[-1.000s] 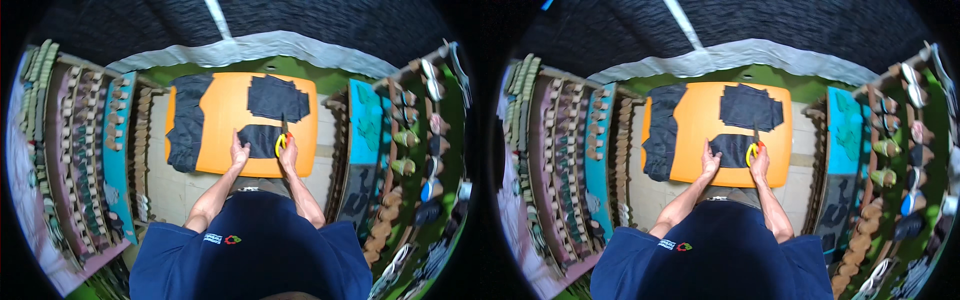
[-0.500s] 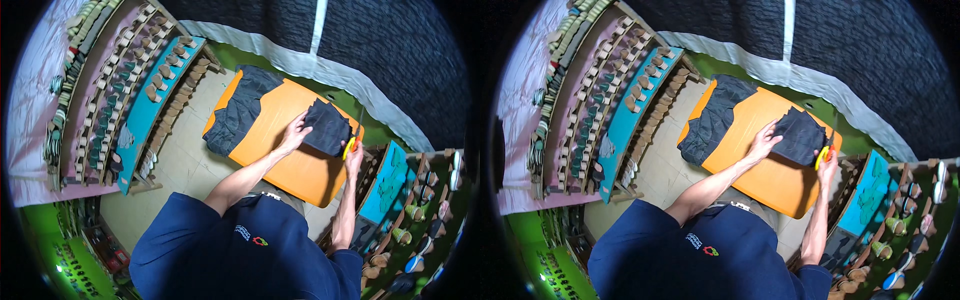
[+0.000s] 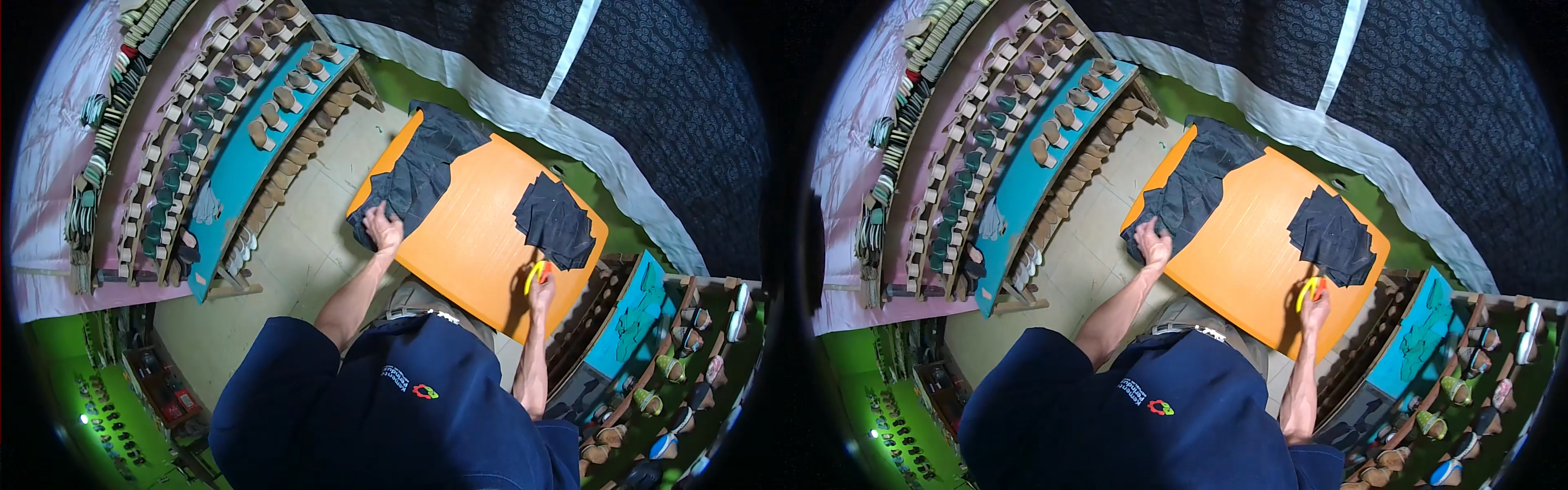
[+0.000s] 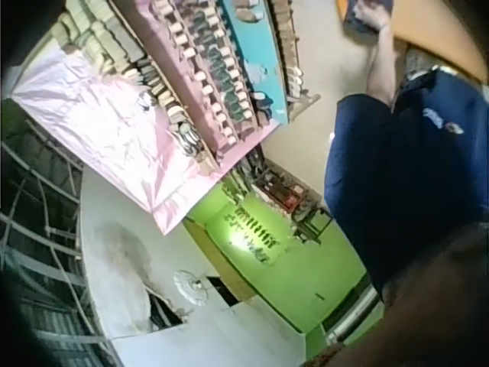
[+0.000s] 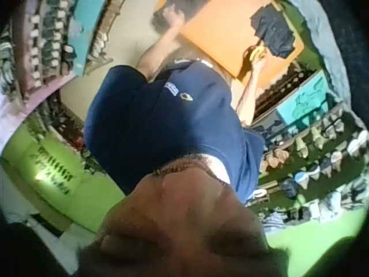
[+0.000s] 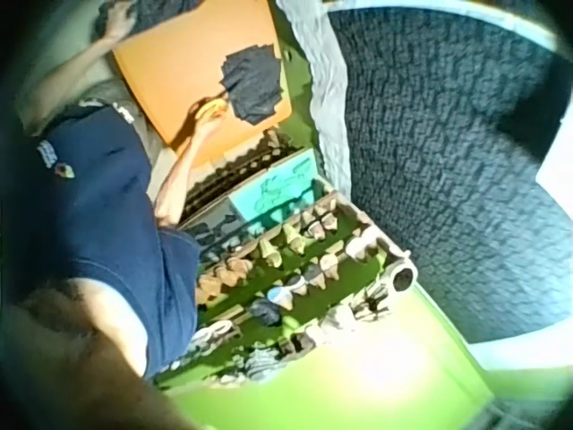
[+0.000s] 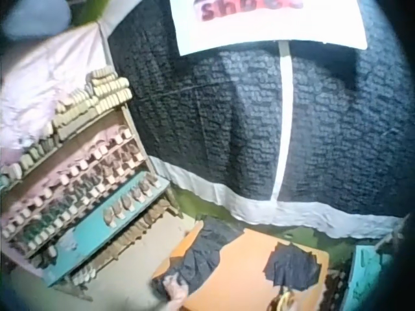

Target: The person uses yellow-handled scissors to cut a large piece of dark patterned fabric on an orange table. They repeatedly trim the fabric into smaller rectangular pieces, stacking the cut sections on the table as they work.

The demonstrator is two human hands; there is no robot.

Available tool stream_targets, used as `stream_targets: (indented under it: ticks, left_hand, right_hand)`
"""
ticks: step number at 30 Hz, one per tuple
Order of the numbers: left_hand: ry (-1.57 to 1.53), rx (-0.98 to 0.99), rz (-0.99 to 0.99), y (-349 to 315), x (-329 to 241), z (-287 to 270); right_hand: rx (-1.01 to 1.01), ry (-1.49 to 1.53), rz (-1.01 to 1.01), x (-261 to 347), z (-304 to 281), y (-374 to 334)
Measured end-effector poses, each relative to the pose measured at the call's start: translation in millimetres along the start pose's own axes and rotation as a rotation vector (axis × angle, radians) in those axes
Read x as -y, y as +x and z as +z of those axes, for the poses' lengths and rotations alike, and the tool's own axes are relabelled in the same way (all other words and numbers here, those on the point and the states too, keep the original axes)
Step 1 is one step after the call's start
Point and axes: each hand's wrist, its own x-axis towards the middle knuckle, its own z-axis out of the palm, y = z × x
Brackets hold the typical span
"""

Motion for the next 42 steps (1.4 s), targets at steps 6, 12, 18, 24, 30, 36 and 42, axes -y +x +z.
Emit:
stream_targets:
  ticks: [6, 12, 18, 24, 30, 36, 42]
  left_hand:
    - [0.143, 0.084, -0.027, 28.3, 46.2, -36.8]
    - [-0.076, 0.345, -0.106, 54.8, 50.2, -47.7]
    - [-0.493, 0.730, -0.501, 79.3, 7.0, -70.4]
    - [-1.113, 1.131, -0.652, 44.5, -38.4, -75.5]
    - [-1.147, 1.367, -0.762, 10.0, -52.4, -33.2]
    - [-1.210, 1.338, -0.874, 34.9, -70.7, 29.4]
    - [-1.158, 1.072, -0.858, 71.8, -41.7, 94.5]
  right_hand:
    - [0.179, 0.114, 0.155, 62.9, 90.6, -61.7]
    - [0.210, -0.245, 0.105, 97.2, 133.2, -86.0]
    - [0.300, 0.184, 0.098, 162.1, 164.9, -107.7]
    - [0.359, 0.498, 0.456, 182.1, 194.5, -104.5]
    - [0.249, 0.494, 0.241, 189.0, 184.8, -109.7]
    - [0.362, 0.410, 0.222, 171.9, 114.8, -119.7]
    - [0.408, -0.007, 0.120, 121.4, 3.0, -107.4]
